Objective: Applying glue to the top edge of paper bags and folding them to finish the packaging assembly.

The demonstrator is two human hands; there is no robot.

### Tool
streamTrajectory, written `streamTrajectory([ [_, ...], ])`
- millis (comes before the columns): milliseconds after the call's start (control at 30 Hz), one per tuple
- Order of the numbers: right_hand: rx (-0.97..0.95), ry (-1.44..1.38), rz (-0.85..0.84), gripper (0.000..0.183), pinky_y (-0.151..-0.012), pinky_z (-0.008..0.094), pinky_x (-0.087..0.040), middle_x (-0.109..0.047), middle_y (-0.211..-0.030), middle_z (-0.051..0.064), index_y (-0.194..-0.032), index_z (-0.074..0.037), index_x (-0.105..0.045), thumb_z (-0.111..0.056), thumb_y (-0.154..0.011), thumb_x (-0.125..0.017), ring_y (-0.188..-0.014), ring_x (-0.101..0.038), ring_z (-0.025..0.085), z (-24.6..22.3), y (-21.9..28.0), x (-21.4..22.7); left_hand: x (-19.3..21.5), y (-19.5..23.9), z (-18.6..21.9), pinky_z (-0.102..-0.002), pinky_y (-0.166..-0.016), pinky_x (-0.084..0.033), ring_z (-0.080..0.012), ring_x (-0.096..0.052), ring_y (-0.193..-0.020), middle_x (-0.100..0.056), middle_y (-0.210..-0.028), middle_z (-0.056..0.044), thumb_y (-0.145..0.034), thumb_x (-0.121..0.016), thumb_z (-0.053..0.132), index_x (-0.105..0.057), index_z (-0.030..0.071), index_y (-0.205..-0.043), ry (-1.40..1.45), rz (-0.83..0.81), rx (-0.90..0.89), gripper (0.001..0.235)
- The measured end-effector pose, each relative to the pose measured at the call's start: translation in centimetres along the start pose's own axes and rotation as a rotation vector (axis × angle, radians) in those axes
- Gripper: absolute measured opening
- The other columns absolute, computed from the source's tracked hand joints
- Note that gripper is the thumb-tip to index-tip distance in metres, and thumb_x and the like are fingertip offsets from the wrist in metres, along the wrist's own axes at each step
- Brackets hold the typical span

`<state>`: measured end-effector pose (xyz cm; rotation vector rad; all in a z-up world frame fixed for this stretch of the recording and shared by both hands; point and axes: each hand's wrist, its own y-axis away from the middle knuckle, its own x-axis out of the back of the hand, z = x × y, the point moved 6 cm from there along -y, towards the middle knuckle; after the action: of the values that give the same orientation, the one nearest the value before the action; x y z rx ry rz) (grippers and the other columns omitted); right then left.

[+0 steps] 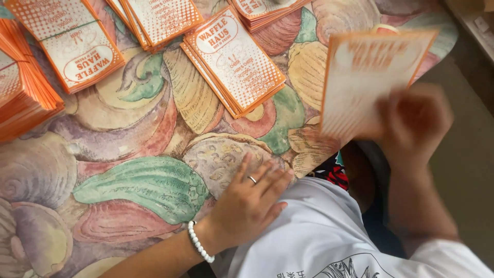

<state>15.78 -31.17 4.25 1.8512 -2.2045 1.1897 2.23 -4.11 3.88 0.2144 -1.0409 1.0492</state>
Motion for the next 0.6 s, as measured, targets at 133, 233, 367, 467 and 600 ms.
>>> streamTrajectory([
  [133, 0.145, 0.031, -0.164, 0.011, -0.084, 0.037, -0.047, -0.068, -0.108, 0.013, -0.115, 0.004, -0.068, 0.011, -0.121, -0.074, -0.098, -0.061, 0.022, 7.0, -12.2, -2.0, 0.6, -0.3, -1.4, -0.063, -0.118, -0.03, -0.0371, -0.061, -0.128, -0.069, -0.129, -0.017, -0.104, -0.057, 0.032, -0.054, 0.001, -0.14, -0.113, 0.035, 0.021, 0.047],
  [233, 0.205, 0.08, -0.168, 0.009, -0.082, 0.037, -0.047, -0.068, -0.107, 0.014, -0.115, 0.004, -0.07, 0.01, -0.117, -0.076, -0.095, -0.061, 0.023, 6.9, -13.4, -3.3, 0.5, -0.3, -3.2, -0.059, -0.122, -0.03, -0.0327, -0.063, -0.128, -0.069, -0.136, -0.013, -0.104, -0.055, 0.034, -0.055, 0.005, -0.142, -0.131, 0.068, 0.138, 0.048],
  [367, 0.323, 0.183, -0.207, 0.011, -0.076, 0.038, -0.048, -0.069, -0.105, 0.016, -0.116, 0.005, -0.073, 0.008, -0.11, -0.082, -0.089, -0.061, 0.025, 5.5, -13.9, -6.9, 1.7, -0.4, -4.8, -0.056, -0.121, -0.032, -0.034, -0.054, -0.135, -0.06, -0.143, -0.018, -0.1, -0.061, 0.03, -0.058, 0.003, -0.139, -0.245, 0.096, 0.228, 0.047],
  [467, 0.421, 0.236, -0.23, 0.016, -0.072, 0.038, -0.049, -0.07, -0.103, 0.017, -0.117, 0.006, -0.076, 0.006, -0.105, -0.086, -0.084, -0.061, 0.026, 3.2, -14.7, -10.9, 2.7, -1.0, -6.8, -0.056, -0.123, -0.028, -0.0389, -0.043, -0.145, -0.048, -0.154, -0.024, -0.102, -0.059, 0.034, -0.054, 0.002, -0.144, -0.335, 0.093, 0.279, 0.053],
  [600, -0.053, 0.31, -0.707, 0.058, -0.069, 0.042, -0.051, -0.072, -0.097, 0.007, -0.138, -0.008, -0.065, -0.042, -0.093, -0.08, -0.082, -0.067, 0.023, -3.8, -8.9, -15.9, 2.2, -1.5, -8.9, -0.058, -0.124, -0.022, -0.0384, -0.034, -0.151, -0.04, -0.16, -0.022, -0.106, -0.046, 0.047, -0.045, 0.004, -0.153, -0.398, -0.015, 0.279, 0.064],
])
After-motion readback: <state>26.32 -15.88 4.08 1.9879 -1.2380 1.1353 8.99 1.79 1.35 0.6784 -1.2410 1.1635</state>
